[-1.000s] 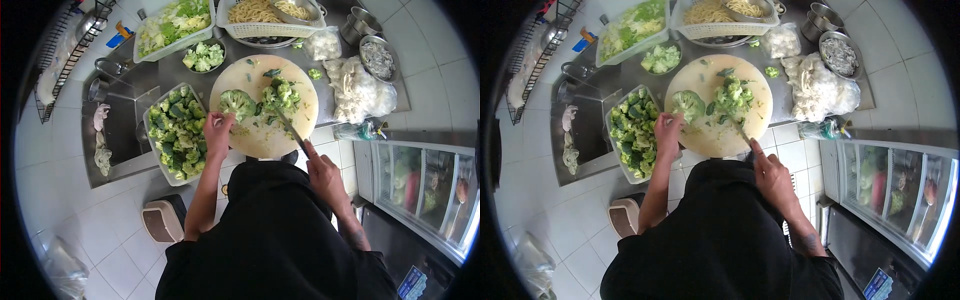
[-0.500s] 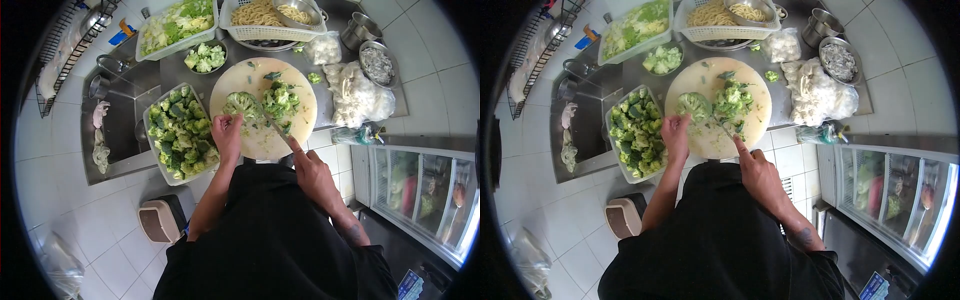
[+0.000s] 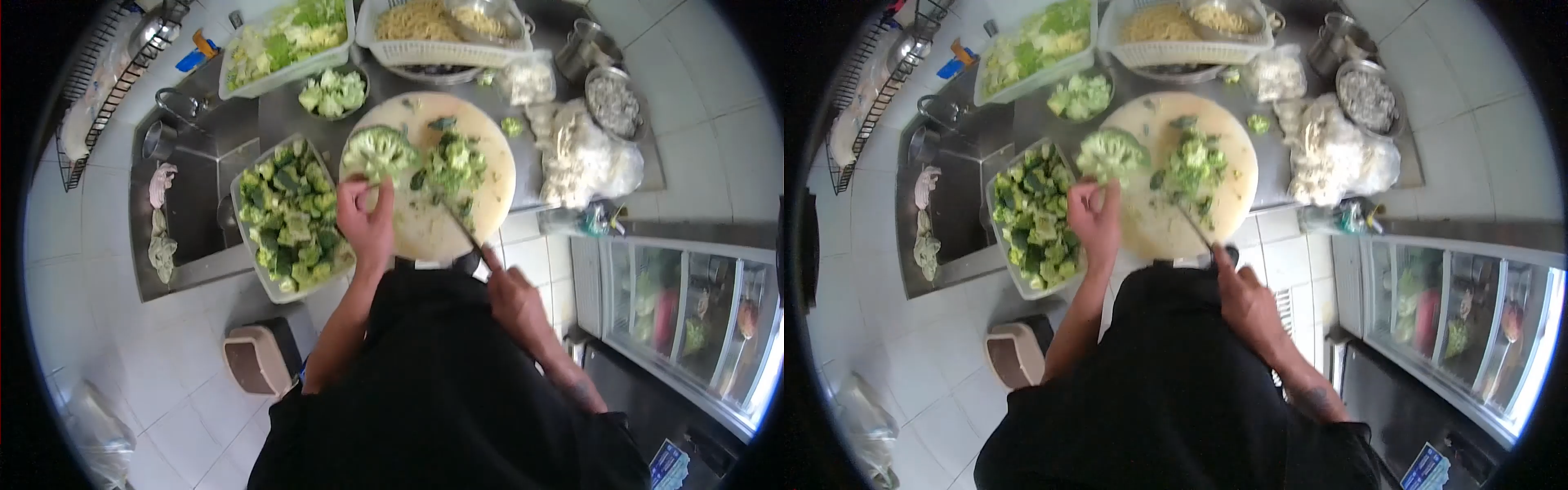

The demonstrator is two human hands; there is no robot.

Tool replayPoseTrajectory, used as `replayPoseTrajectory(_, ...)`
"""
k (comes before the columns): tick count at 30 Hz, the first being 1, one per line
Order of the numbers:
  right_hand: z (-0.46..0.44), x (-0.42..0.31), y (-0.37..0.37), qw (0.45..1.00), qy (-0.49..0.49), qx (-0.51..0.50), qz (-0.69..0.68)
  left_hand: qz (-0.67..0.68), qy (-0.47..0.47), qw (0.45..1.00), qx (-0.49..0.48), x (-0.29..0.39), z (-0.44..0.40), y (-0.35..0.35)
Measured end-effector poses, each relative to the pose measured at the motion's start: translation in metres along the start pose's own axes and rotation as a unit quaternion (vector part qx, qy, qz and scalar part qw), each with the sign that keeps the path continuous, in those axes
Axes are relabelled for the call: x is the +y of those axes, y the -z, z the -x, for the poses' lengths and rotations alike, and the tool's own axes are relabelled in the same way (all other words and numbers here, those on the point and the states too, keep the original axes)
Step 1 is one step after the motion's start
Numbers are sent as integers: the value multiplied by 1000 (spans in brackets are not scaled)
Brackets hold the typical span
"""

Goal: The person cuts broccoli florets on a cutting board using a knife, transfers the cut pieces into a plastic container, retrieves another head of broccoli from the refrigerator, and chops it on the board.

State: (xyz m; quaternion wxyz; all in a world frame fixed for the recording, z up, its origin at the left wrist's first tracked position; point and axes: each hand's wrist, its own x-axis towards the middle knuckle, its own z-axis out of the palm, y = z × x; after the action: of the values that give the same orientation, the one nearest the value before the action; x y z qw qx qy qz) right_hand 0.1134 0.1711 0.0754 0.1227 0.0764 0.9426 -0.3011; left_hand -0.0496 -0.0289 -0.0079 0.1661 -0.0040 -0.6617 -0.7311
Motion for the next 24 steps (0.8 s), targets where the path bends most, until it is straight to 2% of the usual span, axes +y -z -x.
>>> replayPoseTrajectory(1, 9, -8, 7, 998, 4, 42, -36, -27, 20, 999, -8, 0, 0, 7)
replayPoseTrajectory(4, 3, -18, 15, 995, 55, 67, -50, -22, 21, 999, -13, 0, -12, -2)
replayPoseTrajectory(6, -5, -24, 12, 994, 55, 67, -69, -5, 27, 1000, -12, -2, -9, -3)
replayPoseTrajectory(8, -11, -26, 7, 988, 71, 77, -115, -25, -48, 998, -20, -5, -6, -4)
replayPoseTrajectory(12, -7, -13, 3, 992, 22, 65, -109, -58, -83, 995, 1, 1, -5, -4)
replayPoseTrajectory(14, -7, 1, 6, 990, -14, 79, -118, 5, -18, 1000, 20, 0, -7, 3)
replayPoseTrajectory(18, -8, 11, 14, 989, -21, 106, -104, -34, -24, 999, -5, -13, -20, 21)
replayPoseTrajectory(20, -9, 9, 17, 987, -23, 117, -108, -154, -56, 981, -107, -17, -31, 30)
replayPoseTrajectory(21, -9, 7, 18, 986, -33, 114, -115, -154, -57, 981, -108, -19, -33, 33)
replayPoseTrajectory(23, -10, 8, 18, 985, -44, 110, -123, -295, -138, 920, -216, -9, -35, 37)
replayPoseTrajectory(24, -10, 10, 16, 985, -38, 117, -122, -295, -138, 920, -217, -7, -36, 39)
